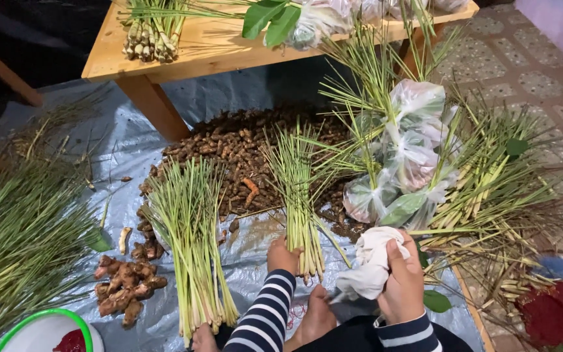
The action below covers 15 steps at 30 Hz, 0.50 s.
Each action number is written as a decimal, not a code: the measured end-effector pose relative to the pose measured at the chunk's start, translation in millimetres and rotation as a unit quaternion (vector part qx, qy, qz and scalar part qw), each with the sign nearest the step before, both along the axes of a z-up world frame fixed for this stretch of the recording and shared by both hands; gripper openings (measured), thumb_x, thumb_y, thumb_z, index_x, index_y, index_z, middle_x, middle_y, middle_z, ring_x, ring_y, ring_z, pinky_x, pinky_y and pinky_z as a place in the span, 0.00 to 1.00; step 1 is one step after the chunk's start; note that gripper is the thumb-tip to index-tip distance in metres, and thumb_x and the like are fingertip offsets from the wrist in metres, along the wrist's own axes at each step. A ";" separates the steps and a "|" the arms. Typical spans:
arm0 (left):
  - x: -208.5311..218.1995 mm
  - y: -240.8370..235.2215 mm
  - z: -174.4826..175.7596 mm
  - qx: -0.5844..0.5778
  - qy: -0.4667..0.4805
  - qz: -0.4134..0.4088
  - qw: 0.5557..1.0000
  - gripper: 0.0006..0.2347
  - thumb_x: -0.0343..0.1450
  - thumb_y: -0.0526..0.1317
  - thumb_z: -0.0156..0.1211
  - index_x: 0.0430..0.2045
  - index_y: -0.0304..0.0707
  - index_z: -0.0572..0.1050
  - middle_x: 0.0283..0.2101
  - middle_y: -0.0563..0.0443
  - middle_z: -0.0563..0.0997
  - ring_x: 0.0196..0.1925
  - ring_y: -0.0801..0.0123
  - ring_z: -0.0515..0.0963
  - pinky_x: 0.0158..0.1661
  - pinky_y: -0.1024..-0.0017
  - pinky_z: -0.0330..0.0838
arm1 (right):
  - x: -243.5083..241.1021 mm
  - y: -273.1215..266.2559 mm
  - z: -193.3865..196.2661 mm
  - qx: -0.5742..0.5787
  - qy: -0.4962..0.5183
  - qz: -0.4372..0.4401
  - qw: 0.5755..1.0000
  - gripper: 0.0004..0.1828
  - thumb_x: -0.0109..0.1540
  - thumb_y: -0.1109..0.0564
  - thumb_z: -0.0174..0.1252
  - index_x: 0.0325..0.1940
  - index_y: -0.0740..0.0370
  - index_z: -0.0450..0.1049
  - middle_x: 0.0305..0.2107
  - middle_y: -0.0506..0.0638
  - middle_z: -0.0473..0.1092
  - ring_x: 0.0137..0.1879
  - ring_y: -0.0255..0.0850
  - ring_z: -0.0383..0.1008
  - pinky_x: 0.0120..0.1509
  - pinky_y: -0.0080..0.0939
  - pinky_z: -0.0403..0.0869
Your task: The person sits on the floor and wipes individual lemongrass stalks with a white cloth, handling them one at a time. They pick up stalks from a pile, wipe the stems, and place them back down, repeating the process continuously.
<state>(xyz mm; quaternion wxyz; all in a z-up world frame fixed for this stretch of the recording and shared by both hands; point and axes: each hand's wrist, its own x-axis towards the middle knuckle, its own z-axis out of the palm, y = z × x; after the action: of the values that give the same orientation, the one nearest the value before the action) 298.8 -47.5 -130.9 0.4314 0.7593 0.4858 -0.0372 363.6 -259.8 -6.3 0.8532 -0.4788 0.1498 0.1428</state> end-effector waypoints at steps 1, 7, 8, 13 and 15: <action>-0.6 3.2 -11.5 -0.001 0.002 0.001 1.000 0.29 0.70 0.44 0.68 0.67 0.42 0.64 0.66 0.40 0.71 0.65 0.49 0.73 0.66 0.55 0.68 | 0.1 -0.2 -1.4 -0.001 0.002 0.001 1.000 0.28 0.65 0.55 0.53 0.70 0.58 0.61 0.51 0.59 0.70 0.52 0.47 0.71 0.54 0.48 0.73; -8.8 25.4 -49.1 -0.073 -0.018 0.089 0.993 0.10 0.76 0.40 0.54 0.49 0.45 0.78 0.49 0.52 0.86 0.48 0.59 0.84 0.50 0.64 0.79 | 1.9 -0.7 -5.7 0.058 0.033 0.032 0.997 0.26 0.67 0.54 0.52 0.70 0.56 0.62 0.51 0.54 0.72 0.52 0.44 0.74 0.55 0.45 0.72; -10.2 30.1 -59.4 -0.068 -0.028 0.100 0.992 0.12 0.73 0.42 0.50 0.46 0.47 0.79 0.44 0.49 0.86 0.41 0.57 0.82 0.45 0.62 0.75 | 0.8 -2.3 -1.5 0.144 0.027 0.058 0.987 0.24 0.66 0.57 0.53 0.68 0.59 0.65 0.51 0.56 0.73 0.52 0.45 0.75 0.54 0.46 0.73; -10.9 34.1 -50.4 -0.191 -0.118 0.155 0.962 0.08 0.74 0.37 0.52 0.38 0.42 0.81 0.28 0.52 0.78 0.26 0.65 0.76 0.31 0.68 0.71 | 4.5 -15.8 -2.4 0.276 0.006 0.074 0.958 0.43 0.57 0.74 0.49 0.77 0.57 0.54 0.61 0.67 0.68 0.61 0.55 0.74 0.59 0.48 0.77; -9.4 31.1 -30.5 -0.322 -0.232 0.222 0.891 0.05 0.77 0.31 0.52 0.41 0.35 0.76 0.27 0.51 0.63 0.21 0.68 0.67 0.23 0.72 0.66 | 0.6 -8.0 27.4 0.189 0.035 0.054 0.980 0.33 0.63 0.62 0.42 0.76 0.57 0.59 0.64 0.52 0.65 0.65 0.51 0.66 0.73 0.55 0.64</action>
<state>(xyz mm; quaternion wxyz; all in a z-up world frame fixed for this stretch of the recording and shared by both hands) 289.4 -16.4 -161.4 0.7496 0.4382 0.4890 0.0826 364.3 -267.8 21.2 0.9133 -0.3114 0.1241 0.2311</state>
